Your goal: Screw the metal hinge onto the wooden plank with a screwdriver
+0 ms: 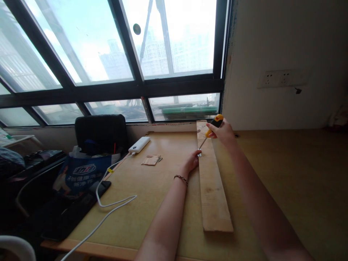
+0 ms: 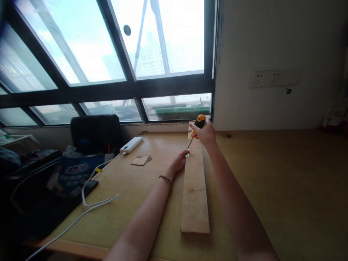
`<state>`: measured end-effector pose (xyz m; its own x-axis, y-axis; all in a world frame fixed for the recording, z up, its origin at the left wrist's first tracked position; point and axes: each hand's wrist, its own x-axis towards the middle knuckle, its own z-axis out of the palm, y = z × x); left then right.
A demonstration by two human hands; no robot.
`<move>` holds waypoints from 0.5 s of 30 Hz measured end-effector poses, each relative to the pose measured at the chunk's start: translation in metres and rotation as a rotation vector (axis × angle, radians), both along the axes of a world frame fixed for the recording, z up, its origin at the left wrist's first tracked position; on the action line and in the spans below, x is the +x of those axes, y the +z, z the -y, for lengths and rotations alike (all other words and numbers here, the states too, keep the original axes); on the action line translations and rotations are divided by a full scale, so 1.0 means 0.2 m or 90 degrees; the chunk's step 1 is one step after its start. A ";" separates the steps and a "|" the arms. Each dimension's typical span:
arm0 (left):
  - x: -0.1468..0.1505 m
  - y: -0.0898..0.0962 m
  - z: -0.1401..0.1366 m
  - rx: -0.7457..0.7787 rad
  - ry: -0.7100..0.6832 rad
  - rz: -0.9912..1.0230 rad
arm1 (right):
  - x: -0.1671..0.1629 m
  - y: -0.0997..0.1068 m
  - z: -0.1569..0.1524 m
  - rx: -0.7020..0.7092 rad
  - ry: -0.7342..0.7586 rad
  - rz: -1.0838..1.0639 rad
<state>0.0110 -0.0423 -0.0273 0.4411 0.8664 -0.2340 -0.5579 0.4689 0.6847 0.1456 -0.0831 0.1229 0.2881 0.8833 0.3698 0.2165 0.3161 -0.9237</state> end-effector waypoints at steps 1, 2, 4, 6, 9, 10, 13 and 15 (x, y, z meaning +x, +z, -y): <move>0.00 0.00 0.00 -0.003 0.004 0.001 | 0.01 0.00 0.00 -0.011 0.043 -0.041; 0.00 0.00 0.00 -0.008 0.009 0.001 | 0.01 0.01 0.00 -0.013 0.076 -0.070; 0.00 0.00 0.00 -0.015 0.016 0.003 | 0.02 0.01 -0.01 -0.004 0.085 -0.074; 0.00 0.00 0.00 -0.016 0.014 0.010 | 0.03 0.00 -0.01 0.012 0.012 0.003; -0.01 0.00 0.00 -0.013 0.010 0.020 | 0.03 -0.02 -0.02 0.029 -0.157 0.147; -0.01 0.00 0.00 -0.013 0.011 0.021 | 0.03 -0.03 -0.02 0.029 -0.197 0.169; 0.00 0.00 0.00 -0.019 0.019 0.019 | 0.01 -0.03 -0.02 0.001 -0.197 0.136; 0.00 0.01 0.01 -0.024 0.026 0.011 | 0.01 -0.02 -0.01 -0.036 -0.131 0.072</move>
